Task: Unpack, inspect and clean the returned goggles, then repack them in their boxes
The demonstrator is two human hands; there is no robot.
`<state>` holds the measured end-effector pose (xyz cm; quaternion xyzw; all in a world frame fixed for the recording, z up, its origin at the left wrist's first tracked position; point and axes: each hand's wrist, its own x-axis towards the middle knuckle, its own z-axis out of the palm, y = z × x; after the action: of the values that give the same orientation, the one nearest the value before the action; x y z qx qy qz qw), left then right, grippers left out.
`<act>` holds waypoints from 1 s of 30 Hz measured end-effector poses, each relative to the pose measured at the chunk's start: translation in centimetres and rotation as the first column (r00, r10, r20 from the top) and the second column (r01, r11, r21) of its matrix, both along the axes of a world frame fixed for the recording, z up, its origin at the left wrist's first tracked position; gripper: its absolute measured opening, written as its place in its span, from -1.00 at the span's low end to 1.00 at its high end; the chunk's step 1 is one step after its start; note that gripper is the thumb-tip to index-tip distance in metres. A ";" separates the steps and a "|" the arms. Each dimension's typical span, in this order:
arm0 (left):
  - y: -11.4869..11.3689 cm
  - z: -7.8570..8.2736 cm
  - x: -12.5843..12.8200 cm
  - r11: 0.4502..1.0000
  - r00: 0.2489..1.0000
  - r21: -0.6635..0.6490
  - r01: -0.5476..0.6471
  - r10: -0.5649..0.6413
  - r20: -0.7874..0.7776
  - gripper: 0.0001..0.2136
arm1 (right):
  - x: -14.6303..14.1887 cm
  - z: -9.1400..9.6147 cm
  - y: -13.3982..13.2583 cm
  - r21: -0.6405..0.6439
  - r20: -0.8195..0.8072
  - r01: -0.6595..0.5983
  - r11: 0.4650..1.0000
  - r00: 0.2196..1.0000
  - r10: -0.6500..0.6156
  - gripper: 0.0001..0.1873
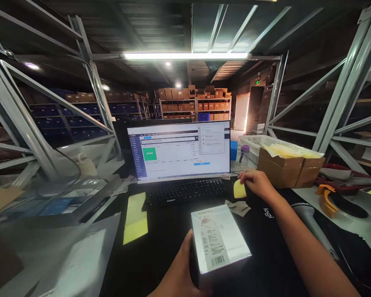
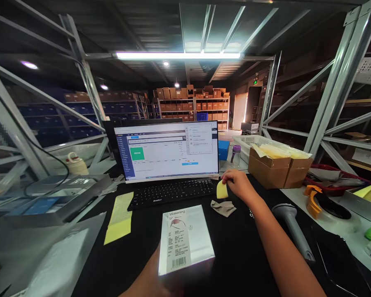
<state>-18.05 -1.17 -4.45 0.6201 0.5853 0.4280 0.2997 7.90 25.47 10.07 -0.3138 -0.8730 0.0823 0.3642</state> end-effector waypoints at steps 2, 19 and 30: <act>-0.1 0.3 0.4 1.000 1.000 -0.002 -0.018 0.018 -0.005 0.25 | -0.3 0.1 -0.5 0.013 -0.042 -0.035 0.999 0.998 0.035 -0.71; 1.9 -0.4 -1.7 0.922 0.907 0.119 -0.368 0.328 0.266 0.12 | -2.0 0.1 -2.4 0.236 -0.230 0.020 0.972 0.973 0.036 -0.58; 2.7 -1.1 -3.2 0.884 0.867 0.130 -0.448 0.395 0.305 0.10 | -2.2 -2.9 -5.2 0.824 -0.219 0.036 0.565 0.941 0.259 -0.73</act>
<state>-21.20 1.50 -5.52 0.4389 0.6155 0.6191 0.2126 5.75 20.24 7.14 -0.0359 -0.7597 -0.2581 0.5958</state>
